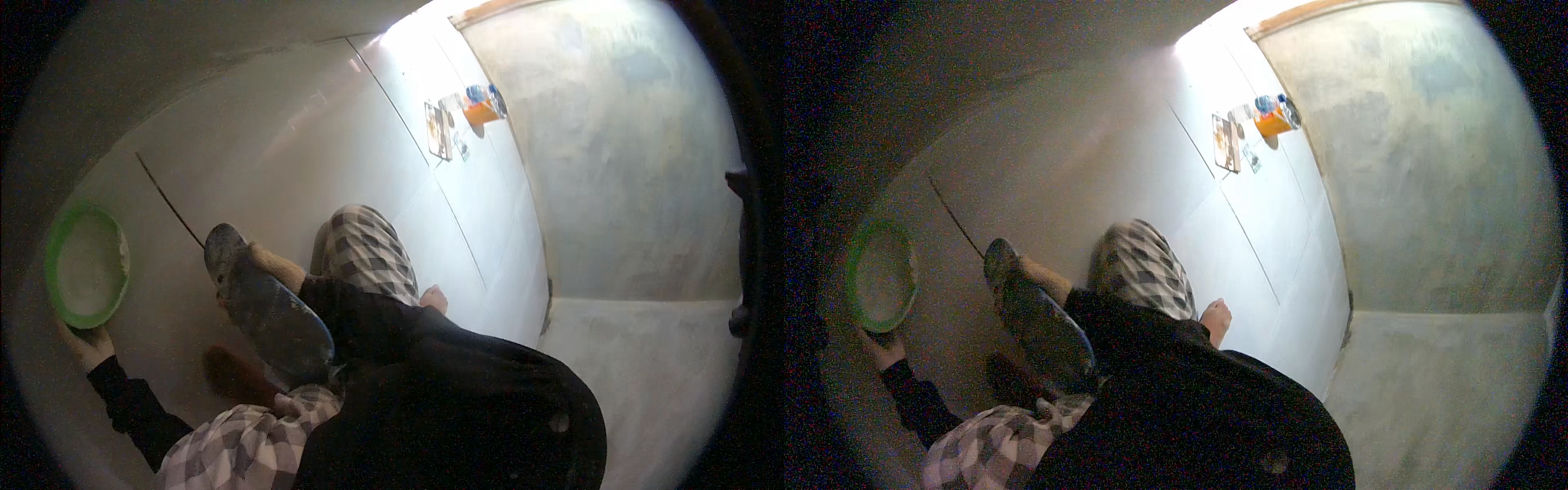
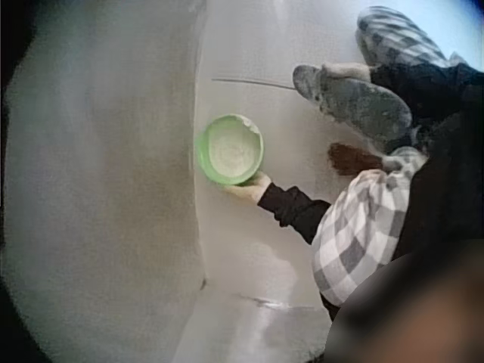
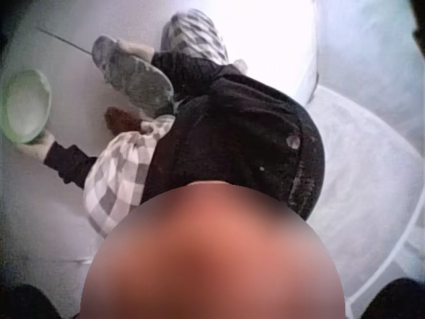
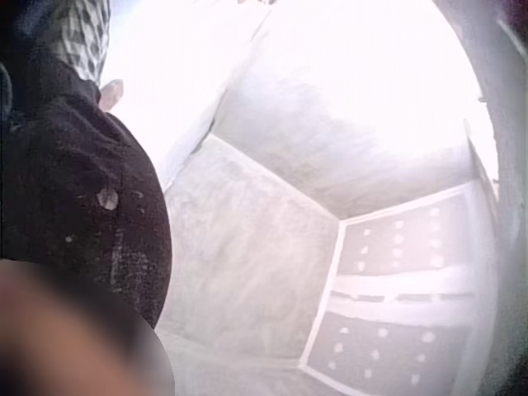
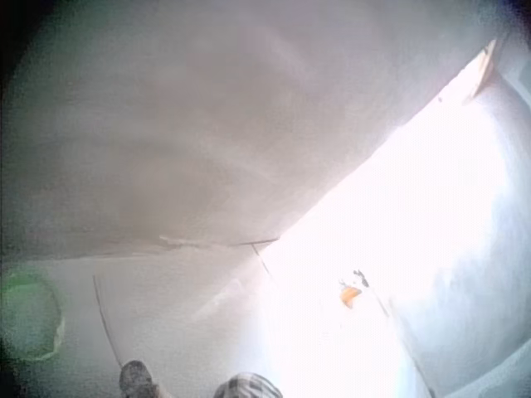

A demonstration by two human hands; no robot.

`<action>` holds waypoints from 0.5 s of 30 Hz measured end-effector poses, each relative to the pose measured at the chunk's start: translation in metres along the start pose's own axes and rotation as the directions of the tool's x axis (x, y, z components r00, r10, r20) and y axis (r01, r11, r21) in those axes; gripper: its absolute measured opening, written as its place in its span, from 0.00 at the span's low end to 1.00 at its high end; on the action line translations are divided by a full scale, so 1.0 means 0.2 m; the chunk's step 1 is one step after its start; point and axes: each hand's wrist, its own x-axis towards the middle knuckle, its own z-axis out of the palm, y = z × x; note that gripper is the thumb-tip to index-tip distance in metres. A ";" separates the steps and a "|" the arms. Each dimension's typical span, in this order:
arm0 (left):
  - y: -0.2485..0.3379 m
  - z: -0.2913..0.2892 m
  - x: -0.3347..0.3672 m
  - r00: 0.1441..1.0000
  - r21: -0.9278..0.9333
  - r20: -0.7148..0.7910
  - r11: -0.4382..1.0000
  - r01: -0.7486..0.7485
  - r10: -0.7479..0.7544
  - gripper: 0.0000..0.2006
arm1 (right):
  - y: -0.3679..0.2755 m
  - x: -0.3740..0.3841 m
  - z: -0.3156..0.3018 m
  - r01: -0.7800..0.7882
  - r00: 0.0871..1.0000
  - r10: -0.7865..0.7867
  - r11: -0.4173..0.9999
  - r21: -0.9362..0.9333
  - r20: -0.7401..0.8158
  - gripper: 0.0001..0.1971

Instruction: The person scoops white grout from a green bowl with a trowel and spreads it into the gaps between floor tiles. They repeatedly dip the trowel into the bowl and apply the grout along the tile seams.

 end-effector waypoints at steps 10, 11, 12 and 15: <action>0.45 0.01 0.13 0.858 -0.763 0.134 0.500 0.409 -0.496 0.35 | 0.01 0.08 0.05 -0.019 1.000 0.019 0.999 -0.028 0.010 0.31; 0.55 0.02 0.10 0.851 -0.758 0.123 0.505 0.413 -0.511 0.36 | -0.01 0.08 0.05 -0.029 0.999 0.027 0.999 -0.034 -0.045 0.28; 0.63 0.02 0.08 0.844 -0.750 0.110 0.513 0.417 -0.525 0.36 | -0.02 0.09 0.05 -0.041 0.995 0.037 0.999 -0.035 -0.097 0.26; 0.75 0.00 0.04 0.869 -0.699 0.037 0.609 0.376 -0.494 0.36 | 0.01 0.11 0.04 0.032 0.999 -0.038 0.985 -0.171 -0.032 0.26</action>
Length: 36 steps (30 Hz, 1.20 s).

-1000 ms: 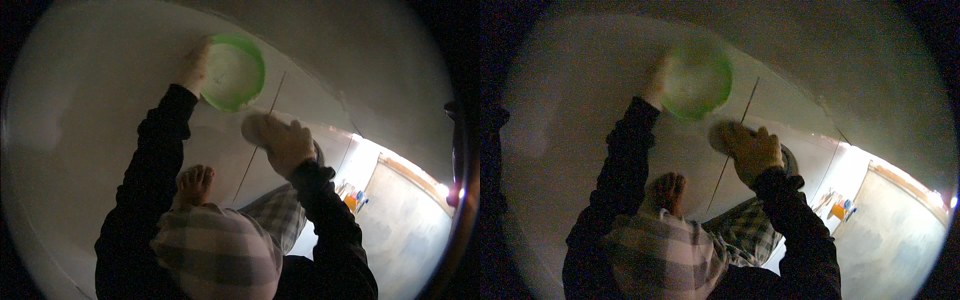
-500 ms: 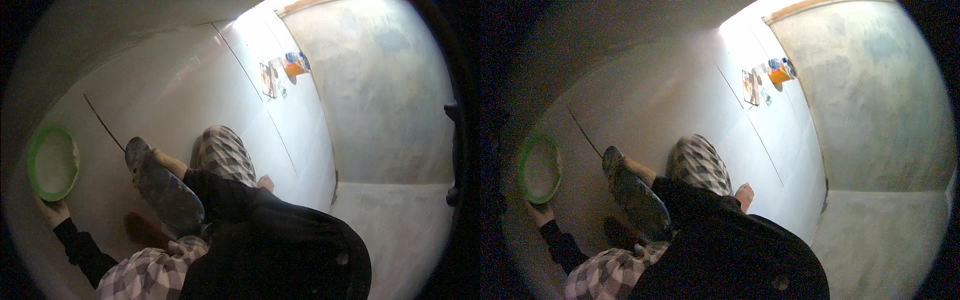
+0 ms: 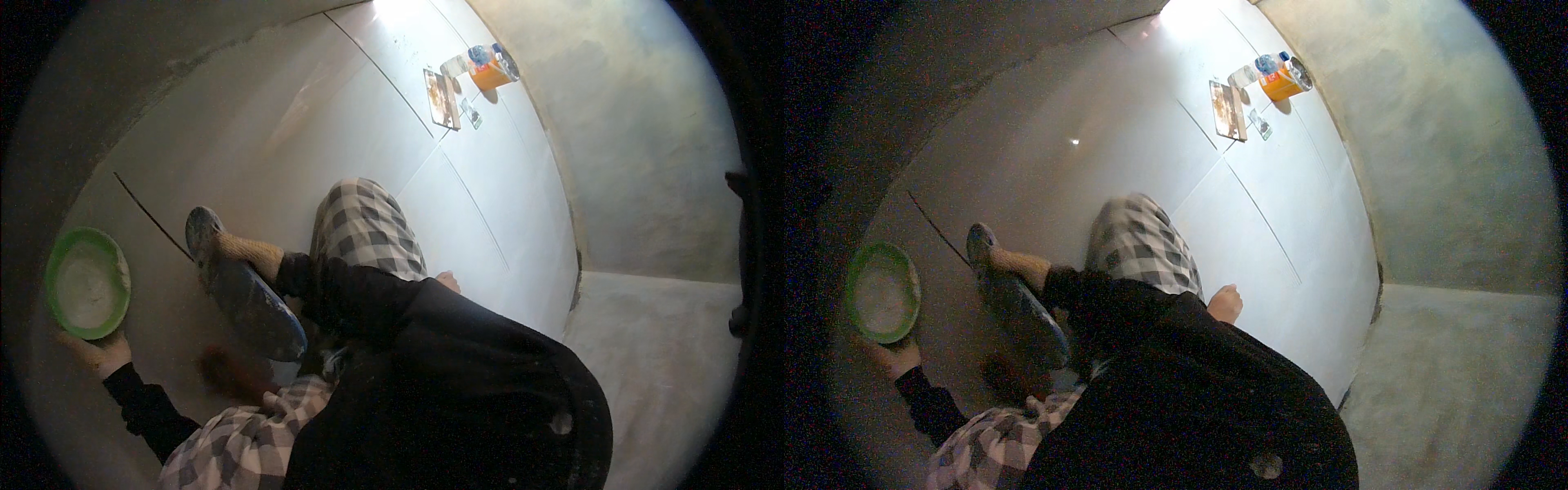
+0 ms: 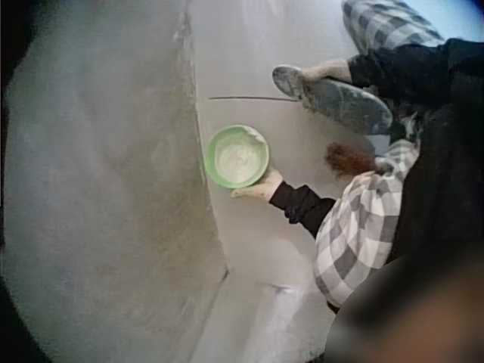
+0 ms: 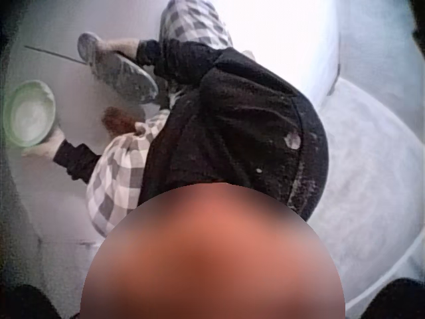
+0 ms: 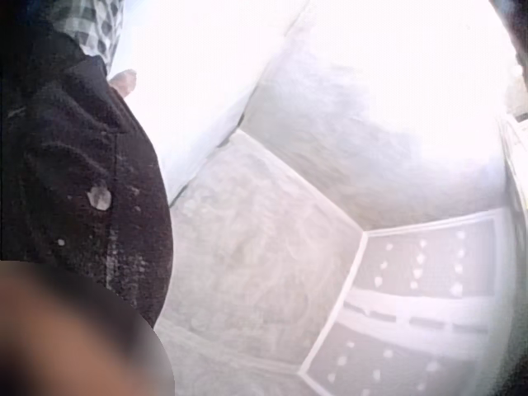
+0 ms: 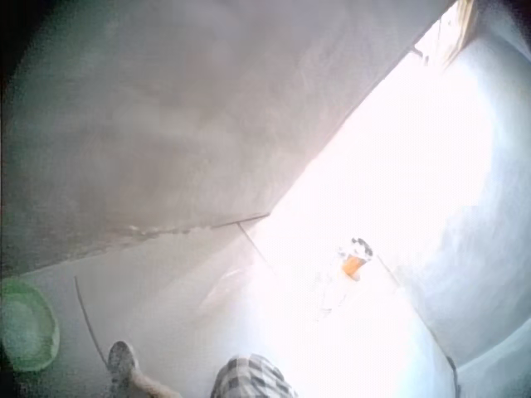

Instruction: The person scoops white grout from a green bowl with a trowel and spreads it into the gaps between floor tiles. They repeatedly dip the trowel into the bowl and apply the grout along the tile seams.

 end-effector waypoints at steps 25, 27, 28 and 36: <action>-0.14 -0.27 0.20 0.959 -0.475 0.258 0.848 0.234 -0.120 0.45 | -0.28 0.26 0.39 -0.319 0.890 -0.404 -0.223 -0.921 -0.210 0.28; -0.07 -0.26 0.22 0.948 -0.483 0.318 0.859 0.172 -0.011 0.47 | -0.24 0.28 0.42 -0.306 0.903 -0.423 -0.504 -0.808 -0.078 0.31; -0.06 -0.26 0.22 0.933 -0.482 0.360 0.858 0.176 0.010 0.48 | -0.23 0.28 0.43 -0.368 0.891 -0.417 -0.440 -0.819 -0.176 0.32; -0.08 -0.20 0.25 0.948 -0.460 0.296 0.887 0.037 0.114 0.54 | -0.25 0.28 0.45 -0.336 0.908 -0.373 -0.375 -0.864 -0.191 0.35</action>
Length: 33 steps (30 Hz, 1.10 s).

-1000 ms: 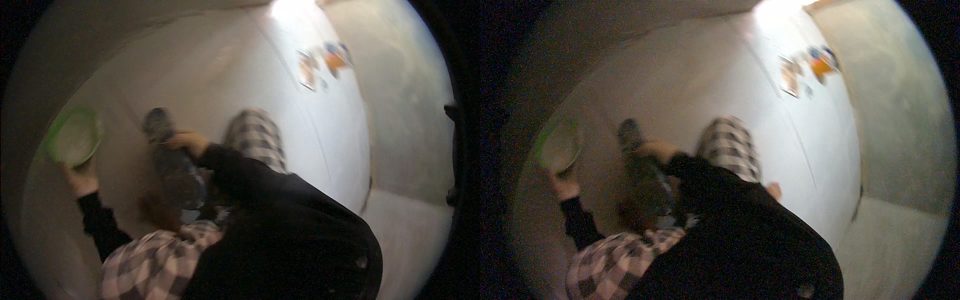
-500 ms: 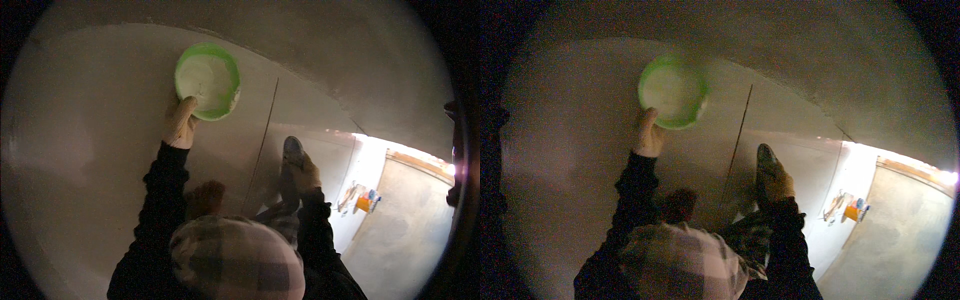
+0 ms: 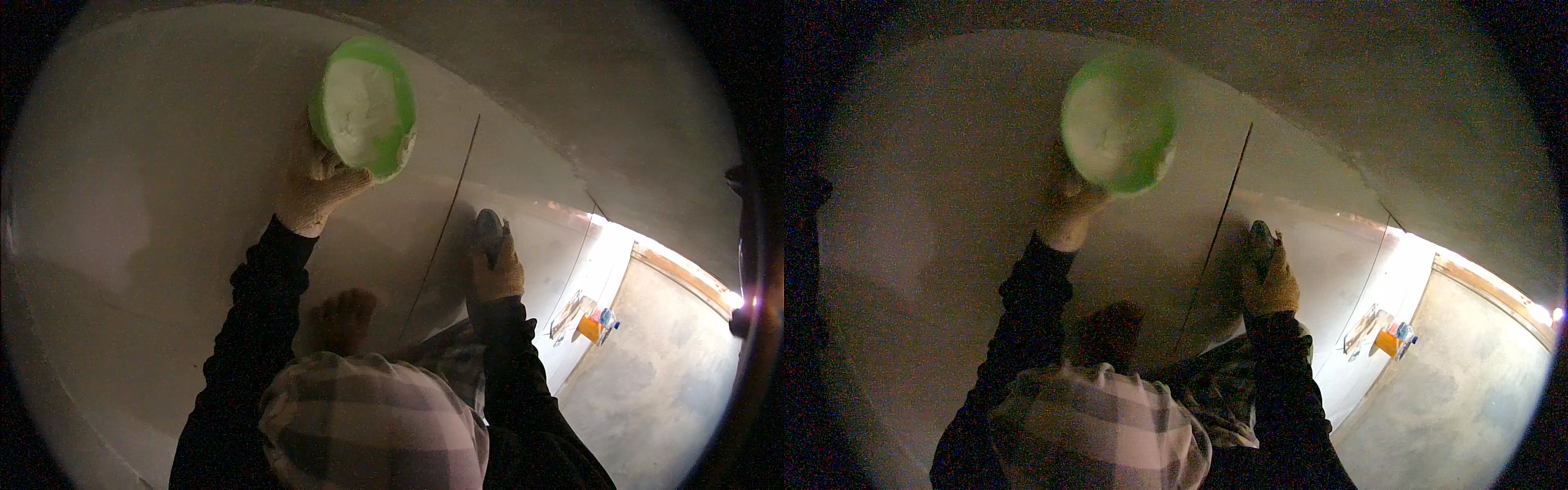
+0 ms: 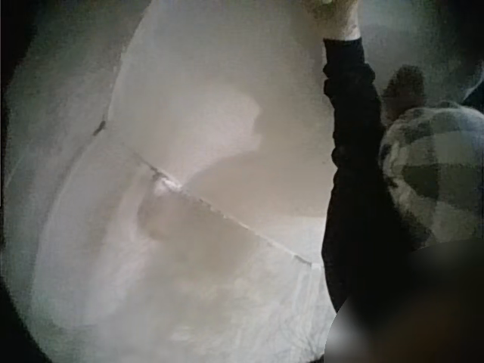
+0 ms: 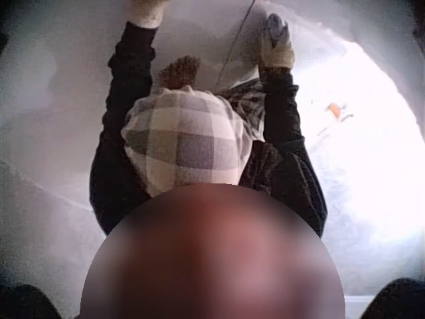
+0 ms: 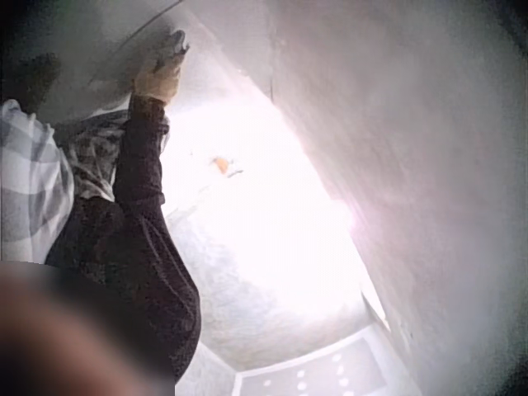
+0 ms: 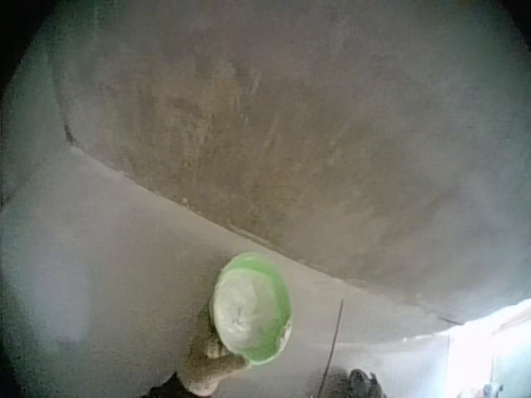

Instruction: The person scoops white grout from a green bowl with a trowel and spreads it into the gaps between floor tiles. They repeatedly dip the trowel into the bowl and apply the grout along the tile seams.

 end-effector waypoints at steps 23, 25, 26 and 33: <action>-0.15 -0.22 -0.06 1.000 0.474 0.017 0.880 -0.016 0.009 0.24 | 0.05 0.03 -0.01 0.010 0.999 -0.014 0.993 0.114 0.041 0.31; -0.16 -0.24 -0.07 0.996 0.485 0.051 0.870 -0.089 0.074 0.23 | 0.05 0.03 -0.02 0.034 0.997 -0.040 0.997 0.073 0.071 0.31; -0.16 -0.24 -0.08 0.998 0.444 0.041 0.894 -0.058 0.044 0.23 | 0.04 0.03 -0.03 0.021 0.995 -0.028 0.997 0.073 0.100 0.31; -0.20 -0.28 -0.17 0.949 -0.004 -0.228 0.975 0.222 -0.217 0.23 | -0.02 0.00 -0.06 0.128 0.978 -0.097 0.978 -0.165 0.184 0.32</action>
